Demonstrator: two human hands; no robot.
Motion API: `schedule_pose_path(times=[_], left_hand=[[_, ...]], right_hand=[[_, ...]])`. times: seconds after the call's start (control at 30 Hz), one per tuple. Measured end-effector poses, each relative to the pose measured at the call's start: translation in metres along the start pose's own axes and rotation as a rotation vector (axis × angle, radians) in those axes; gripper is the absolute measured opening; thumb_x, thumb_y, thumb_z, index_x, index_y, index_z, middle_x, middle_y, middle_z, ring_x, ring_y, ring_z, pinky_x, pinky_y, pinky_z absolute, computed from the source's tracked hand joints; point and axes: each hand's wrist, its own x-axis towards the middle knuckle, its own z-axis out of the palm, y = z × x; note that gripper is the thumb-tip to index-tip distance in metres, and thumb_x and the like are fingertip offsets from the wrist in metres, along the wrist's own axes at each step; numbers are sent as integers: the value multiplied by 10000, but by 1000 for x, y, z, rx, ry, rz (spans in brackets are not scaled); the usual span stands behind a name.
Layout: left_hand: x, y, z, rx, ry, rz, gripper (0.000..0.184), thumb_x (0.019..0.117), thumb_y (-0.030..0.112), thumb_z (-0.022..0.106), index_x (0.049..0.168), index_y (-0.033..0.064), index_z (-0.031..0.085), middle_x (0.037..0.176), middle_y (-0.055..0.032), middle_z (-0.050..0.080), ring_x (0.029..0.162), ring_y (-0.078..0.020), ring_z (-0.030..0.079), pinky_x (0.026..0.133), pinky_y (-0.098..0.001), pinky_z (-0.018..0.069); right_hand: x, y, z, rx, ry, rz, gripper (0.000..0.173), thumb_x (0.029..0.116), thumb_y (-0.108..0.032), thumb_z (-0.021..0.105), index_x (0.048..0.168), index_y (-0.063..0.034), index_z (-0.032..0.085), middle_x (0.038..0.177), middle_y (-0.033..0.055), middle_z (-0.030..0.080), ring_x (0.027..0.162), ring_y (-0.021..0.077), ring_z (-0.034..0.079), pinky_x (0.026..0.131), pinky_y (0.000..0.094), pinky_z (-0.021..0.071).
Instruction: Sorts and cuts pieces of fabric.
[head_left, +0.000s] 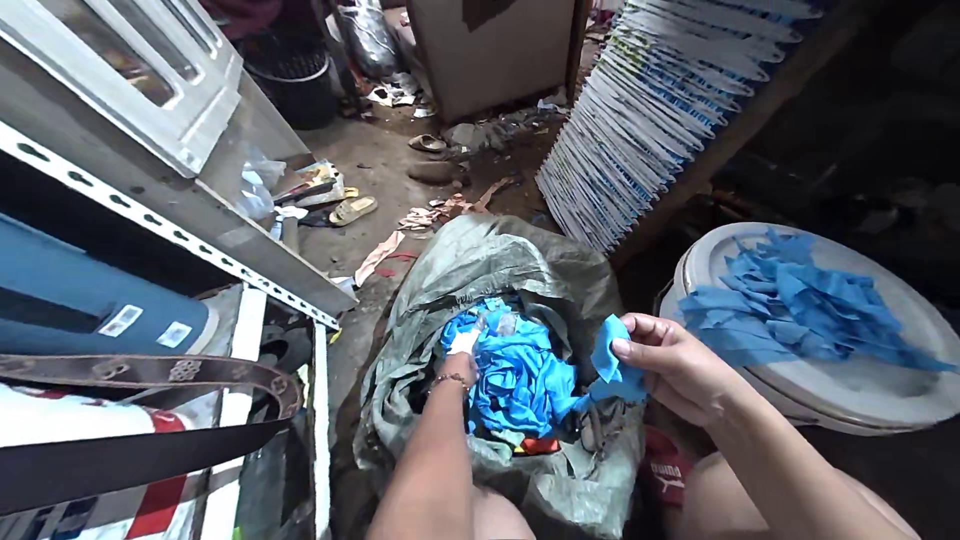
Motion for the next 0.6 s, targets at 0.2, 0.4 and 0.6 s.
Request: schedule_pose_path(times=[0.2, 0.4, 0.6], left_hand=[[-27, -14, -42, -269, 74, 232, 345, 1057, 241, 557, 1225, -37, 673, 1248, -237, 649, 1199, -335, 605, 1072, -504, 428], [-77, 27, -44, -1028, 327, 589, 82, 955, 39, 600, 959, -28, 648, 868, -46, 681, 794, -97, 663, 773, -290, 575], [-128, 86, -36, -1255, 165, 771, 78, 982, 39, 572, 987, 15, 646, 812, 1, 689, 728, -69, 667, 693, -249, 579]], right_hand=[[4, -3, -2, -79, 55, -2, 109, 928, 48, 606, 970, -31, 668, 862, 53, 721, 768, 118, 703, 738, 285, 607], [9, 17, 18, -205, -94, -57, 104, 938, -15, 628, 1028, -37, 675, 891, -25, 700, 810, 62, 676, 779, 266, 584], [19, 34, 32, -66, -236, -229, 90, 939, -38, 631, 989, -70, 699, 929, -51, 711, 862, 41, 673, 817, 269, 574]])
